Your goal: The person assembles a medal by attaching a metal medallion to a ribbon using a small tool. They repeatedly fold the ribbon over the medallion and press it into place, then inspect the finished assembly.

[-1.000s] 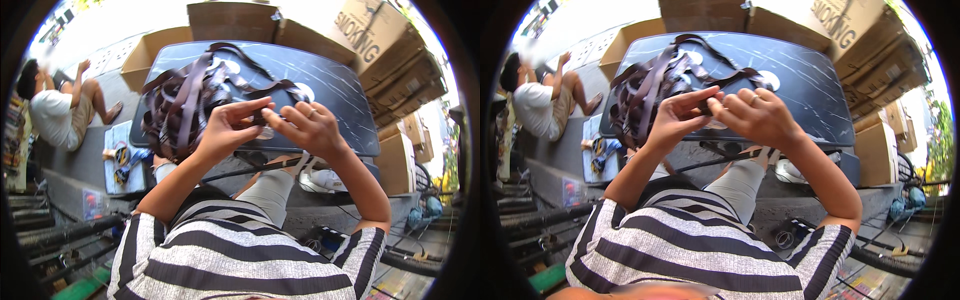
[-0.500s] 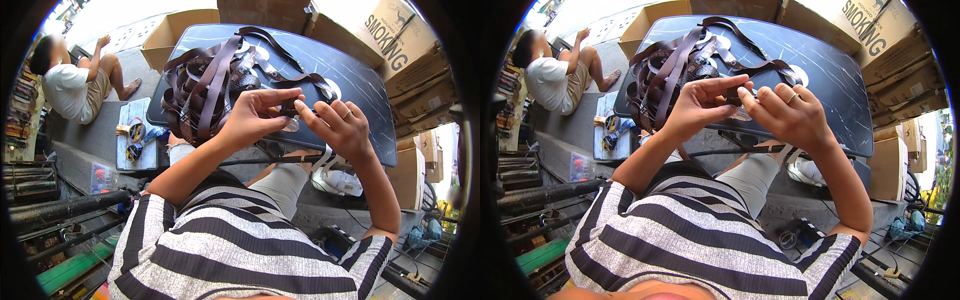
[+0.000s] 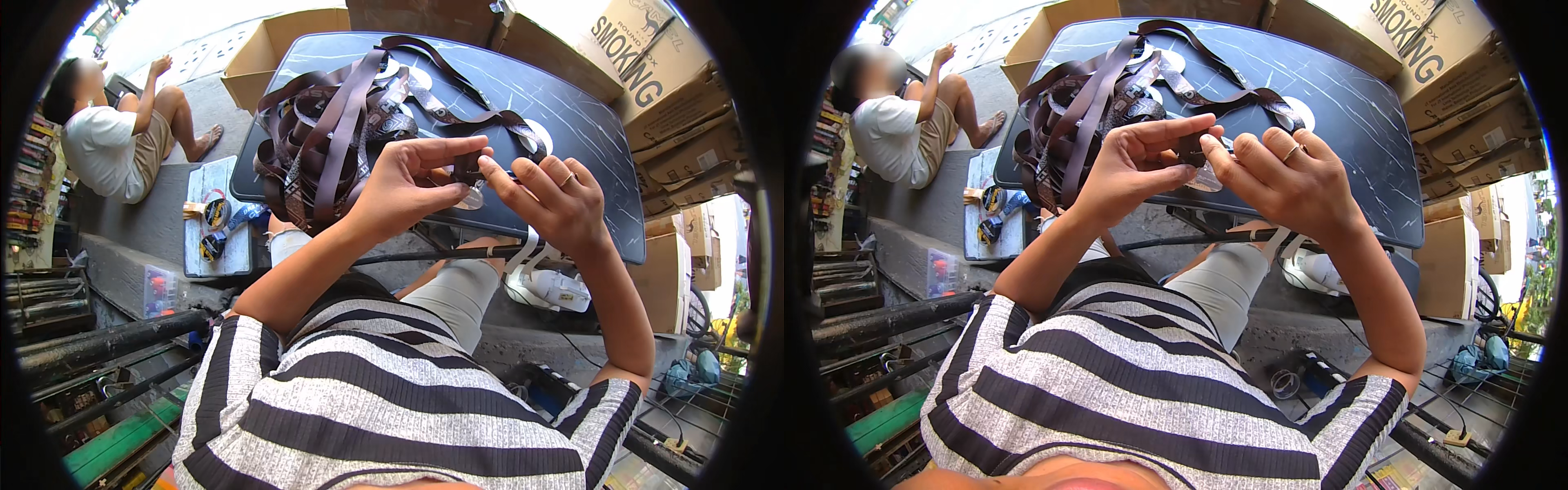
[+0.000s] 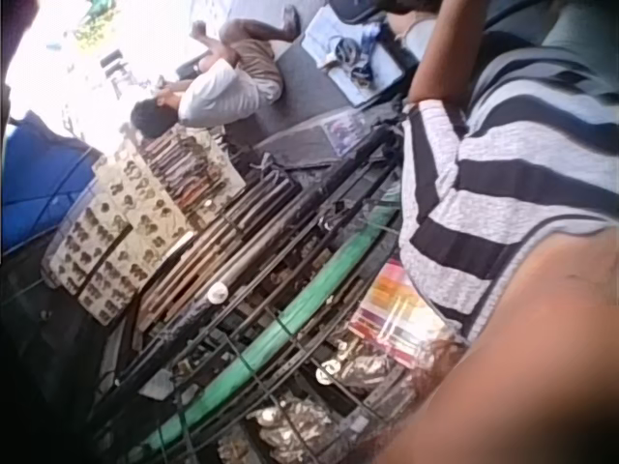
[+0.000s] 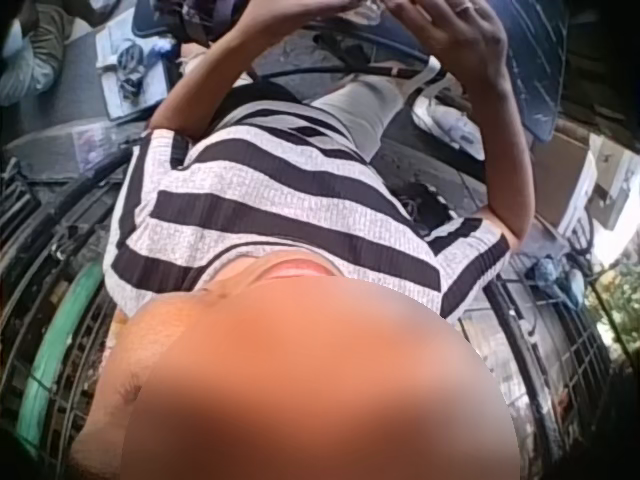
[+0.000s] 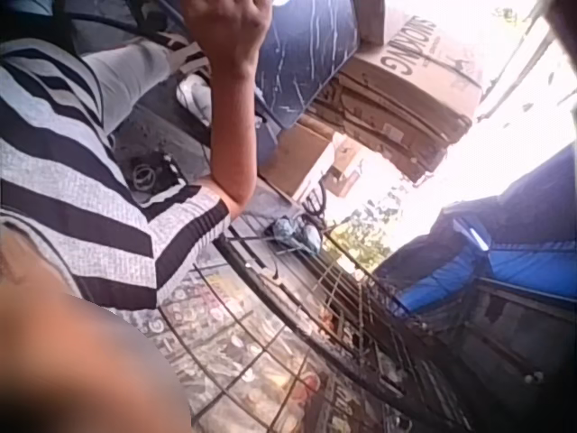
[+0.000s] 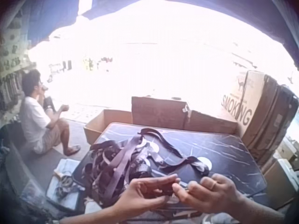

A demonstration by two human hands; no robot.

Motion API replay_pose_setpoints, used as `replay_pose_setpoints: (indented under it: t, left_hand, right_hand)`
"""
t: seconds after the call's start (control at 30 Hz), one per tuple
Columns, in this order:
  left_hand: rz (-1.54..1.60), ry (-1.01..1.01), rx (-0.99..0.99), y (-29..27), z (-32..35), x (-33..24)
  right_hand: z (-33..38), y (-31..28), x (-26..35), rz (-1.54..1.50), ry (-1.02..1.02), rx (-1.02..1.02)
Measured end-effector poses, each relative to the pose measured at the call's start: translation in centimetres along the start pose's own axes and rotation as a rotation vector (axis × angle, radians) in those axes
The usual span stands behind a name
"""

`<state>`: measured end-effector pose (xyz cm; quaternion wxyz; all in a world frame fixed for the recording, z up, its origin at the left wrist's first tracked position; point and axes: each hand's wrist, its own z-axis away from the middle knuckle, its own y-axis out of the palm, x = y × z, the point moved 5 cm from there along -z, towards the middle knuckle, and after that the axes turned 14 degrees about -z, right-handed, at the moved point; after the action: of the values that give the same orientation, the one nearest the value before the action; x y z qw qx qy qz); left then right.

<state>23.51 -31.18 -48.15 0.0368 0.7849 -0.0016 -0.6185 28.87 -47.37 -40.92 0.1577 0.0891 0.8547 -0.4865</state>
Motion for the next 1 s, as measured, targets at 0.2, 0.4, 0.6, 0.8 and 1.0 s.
replay_pose_setpoints:
  t: [0.2,0.4,0.6,0.8,1.0]
  left_hand:
    - [-0.003,0.024,0.003,-0.02,-0.02,-0.03]
    - [-0.006,0.021,0.008,-0.12,0.04,-0.05]
    - [-0.021,-0.004,0.013,-0.19,0.16,-0.06]
    - [0.011,0.003,0.000,-0.09,0.05,0.13]
    - [-0.001,-0.006,0.004,-0.44,-0.01,0.22]
  right_hand:
    - [-0.03,-0.03,0.02,0.002,0.000,-0.011]
    - [-0.06,-0.01,0.20,0.017,-0.017,0.023]
    - [-0.20,0.16,0.26,0.020,-0.021,0.028]
    - [-0.23,0.28,0.29,-0.003,-0.034,0.047]
    - [-0.13,0.84,-0.16,-0.039,0.009,0.032]
